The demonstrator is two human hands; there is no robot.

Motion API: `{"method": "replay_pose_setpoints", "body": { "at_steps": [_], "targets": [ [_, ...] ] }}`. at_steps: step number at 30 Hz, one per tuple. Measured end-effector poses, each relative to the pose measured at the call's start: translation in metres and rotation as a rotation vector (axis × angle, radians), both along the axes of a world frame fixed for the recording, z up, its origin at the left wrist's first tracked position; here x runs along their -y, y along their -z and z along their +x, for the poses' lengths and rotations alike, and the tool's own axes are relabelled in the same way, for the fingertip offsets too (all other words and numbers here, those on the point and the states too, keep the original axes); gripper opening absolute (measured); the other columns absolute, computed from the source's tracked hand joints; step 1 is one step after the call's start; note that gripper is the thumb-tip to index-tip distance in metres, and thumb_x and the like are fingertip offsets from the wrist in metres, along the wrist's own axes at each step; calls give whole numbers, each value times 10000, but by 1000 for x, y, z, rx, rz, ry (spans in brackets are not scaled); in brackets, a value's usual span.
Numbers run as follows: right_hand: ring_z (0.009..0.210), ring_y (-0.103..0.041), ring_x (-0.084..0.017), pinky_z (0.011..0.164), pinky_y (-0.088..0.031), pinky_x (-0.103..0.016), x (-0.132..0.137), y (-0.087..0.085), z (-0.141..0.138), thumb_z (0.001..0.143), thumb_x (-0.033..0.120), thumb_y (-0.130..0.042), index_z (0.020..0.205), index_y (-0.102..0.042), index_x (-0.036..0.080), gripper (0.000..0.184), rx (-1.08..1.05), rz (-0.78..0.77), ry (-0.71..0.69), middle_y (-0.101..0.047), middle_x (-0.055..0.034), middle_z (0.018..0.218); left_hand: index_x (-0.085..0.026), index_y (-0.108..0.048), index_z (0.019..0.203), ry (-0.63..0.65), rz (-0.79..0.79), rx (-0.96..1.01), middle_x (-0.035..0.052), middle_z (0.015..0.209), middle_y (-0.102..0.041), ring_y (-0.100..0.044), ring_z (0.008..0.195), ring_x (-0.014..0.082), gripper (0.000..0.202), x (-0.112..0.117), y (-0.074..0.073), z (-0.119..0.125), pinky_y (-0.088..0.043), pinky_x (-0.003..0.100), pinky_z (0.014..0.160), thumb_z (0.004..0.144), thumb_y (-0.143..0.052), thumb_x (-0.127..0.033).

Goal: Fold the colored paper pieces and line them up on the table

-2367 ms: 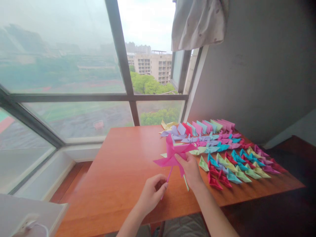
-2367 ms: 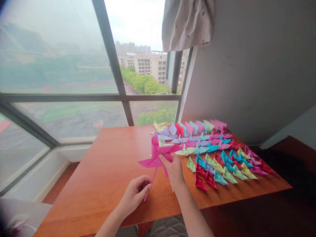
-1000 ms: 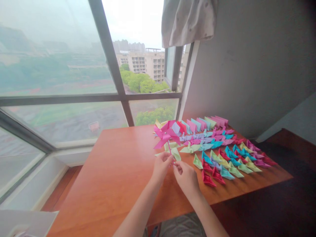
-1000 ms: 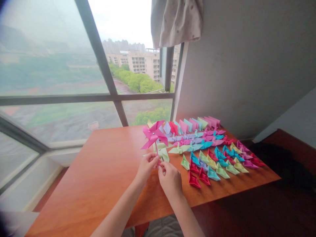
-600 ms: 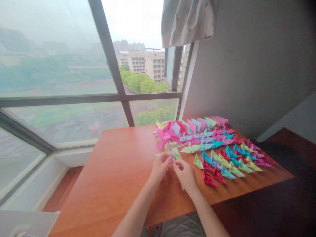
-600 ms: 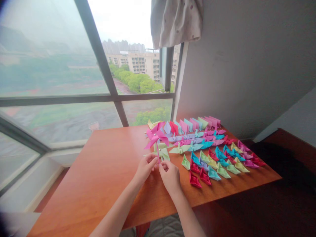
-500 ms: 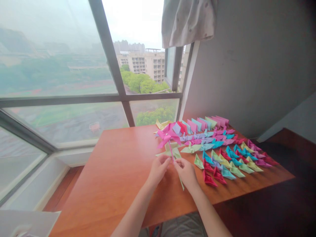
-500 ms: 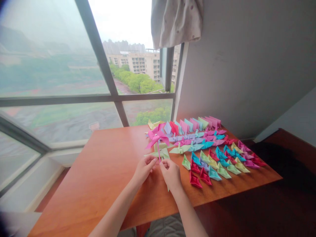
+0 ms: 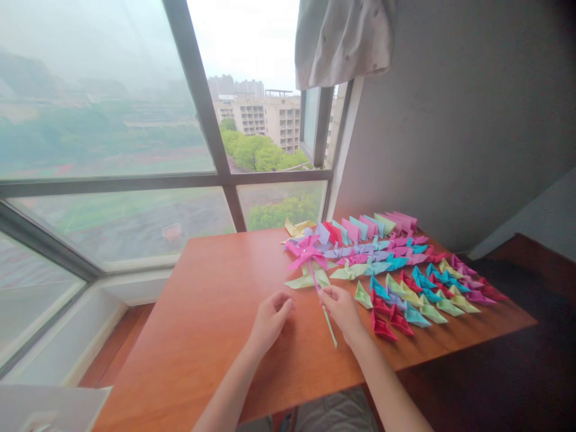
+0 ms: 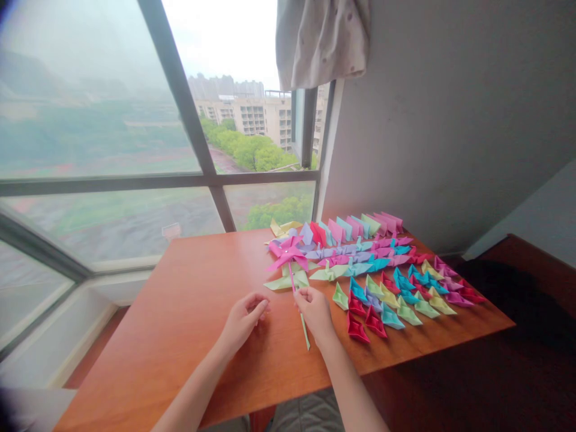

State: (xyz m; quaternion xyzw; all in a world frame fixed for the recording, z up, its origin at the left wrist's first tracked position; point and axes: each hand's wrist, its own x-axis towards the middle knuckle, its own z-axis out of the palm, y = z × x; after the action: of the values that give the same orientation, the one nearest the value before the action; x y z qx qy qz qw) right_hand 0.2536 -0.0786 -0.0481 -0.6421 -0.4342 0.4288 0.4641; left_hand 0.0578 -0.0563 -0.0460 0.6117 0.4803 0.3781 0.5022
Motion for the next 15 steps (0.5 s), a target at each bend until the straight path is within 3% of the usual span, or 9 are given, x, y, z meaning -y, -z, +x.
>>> {"method": "replay_pose_setpoints", "body": {
  "at_steps": [5,10,15],
  "targets": [
    [625,-623,-187,581,-424,-254,5,0,4,802,439,-545,837,-683,165,309,180,50,28,-684,-37,667,-162,-649,798,-12,24,-7,4,658,-630,-551,571,139,213,2,3,0,-407,223,532,834,-586,-362],
    [627,-625,-201,596,-407,-272,13,-10,5,857,407,-490,854,-702,196,299,503,119,50,-677,-36,636,-161,-661,818,-24,43,-2,23,713,-656,-576,612,155,213,2,5,0,-435,240,566,832,-586,-360],
    [745,-645,-193,705,-460,-279,13,-17,-21,886,349,-466,944,-695,192,284,490,285,-20,-718,-73,859,-167,-670,895,-27,56,7,29,759,-677,-602,650,170,225,3,1,3,-466,258,611,835,-596,-371]
  ]
}}
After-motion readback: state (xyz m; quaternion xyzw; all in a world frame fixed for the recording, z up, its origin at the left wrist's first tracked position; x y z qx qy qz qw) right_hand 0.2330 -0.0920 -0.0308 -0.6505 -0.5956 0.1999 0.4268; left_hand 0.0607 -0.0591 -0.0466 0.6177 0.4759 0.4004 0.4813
